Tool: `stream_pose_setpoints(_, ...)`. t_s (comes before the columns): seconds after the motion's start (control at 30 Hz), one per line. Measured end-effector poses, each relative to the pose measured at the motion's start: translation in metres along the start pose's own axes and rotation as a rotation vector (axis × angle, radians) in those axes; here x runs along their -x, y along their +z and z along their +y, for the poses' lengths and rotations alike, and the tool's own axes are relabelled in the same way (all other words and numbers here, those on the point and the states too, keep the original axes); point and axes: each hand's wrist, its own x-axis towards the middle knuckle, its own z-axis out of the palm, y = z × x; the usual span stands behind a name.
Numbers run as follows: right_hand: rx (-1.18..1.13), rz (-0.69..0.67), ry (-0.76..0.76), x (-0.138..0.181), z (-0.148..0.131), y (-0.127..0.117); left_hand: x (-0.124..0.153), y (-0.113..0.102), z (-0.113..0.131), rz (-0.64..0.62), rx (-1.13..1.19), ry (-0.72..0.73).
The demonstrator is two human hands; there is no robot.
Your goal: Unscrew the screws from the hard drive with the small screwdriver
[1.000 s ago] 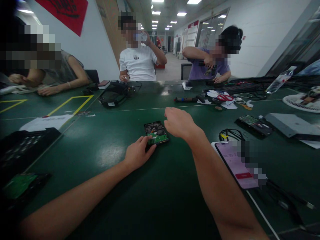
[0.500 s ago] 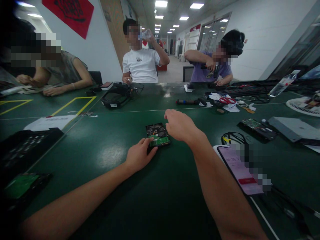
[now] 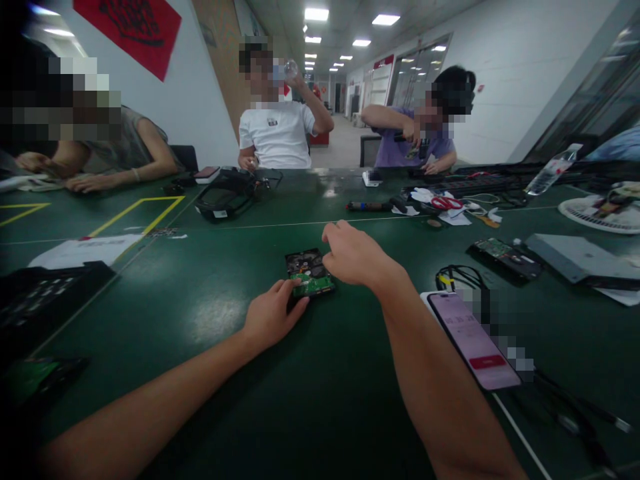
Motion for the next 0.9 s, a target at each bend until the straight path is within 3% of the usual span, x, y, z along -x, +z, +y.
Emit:
stream_pose_setpoints(0.07, -0.020, -0.002, -0.031, -0.0004, 0.0008, 0.0005, 0.0000, 0.0008, -0.0008, 0.012, 0.003, 0.001)
stream_pose_setpoints(0.23, 0.030, 0.029, 0.055, -0.0017, 0.0022, 0.0016, -0.0004, -0.0005, -0.0005, 0.002, 0.010, 0.002)
stream_pose_setpoints(0.4, -0.051, 0.009, -0.046, -0.0010, 0.0034, -0.0004, -0.0004, -0.0010, -0.0003, 0.011, 0.010, 0.011)
stream_pose_setpoints(0.57, -0.032, 0.043, 0.020, -0.0018, 0.0053, 0.0015, 0.0003, -0.0008, -0.0010, 0.012, 0.014, 0.011)
stream_pose_setpoints(0.73, -0.095, 0.045, -0.081, -0.0027, 0.0098, 0.0045, 0.0000, -0.0013, -0.0001, 0.022, 0.001, 0.010)
stream_pose_setpoints(0.9, -0.067, 0.059, 0.021, -0.0045, 0.0104, 0.0051, -0.0006, -0.0002, -0.0002, 0.007, 0.006, 0.001)
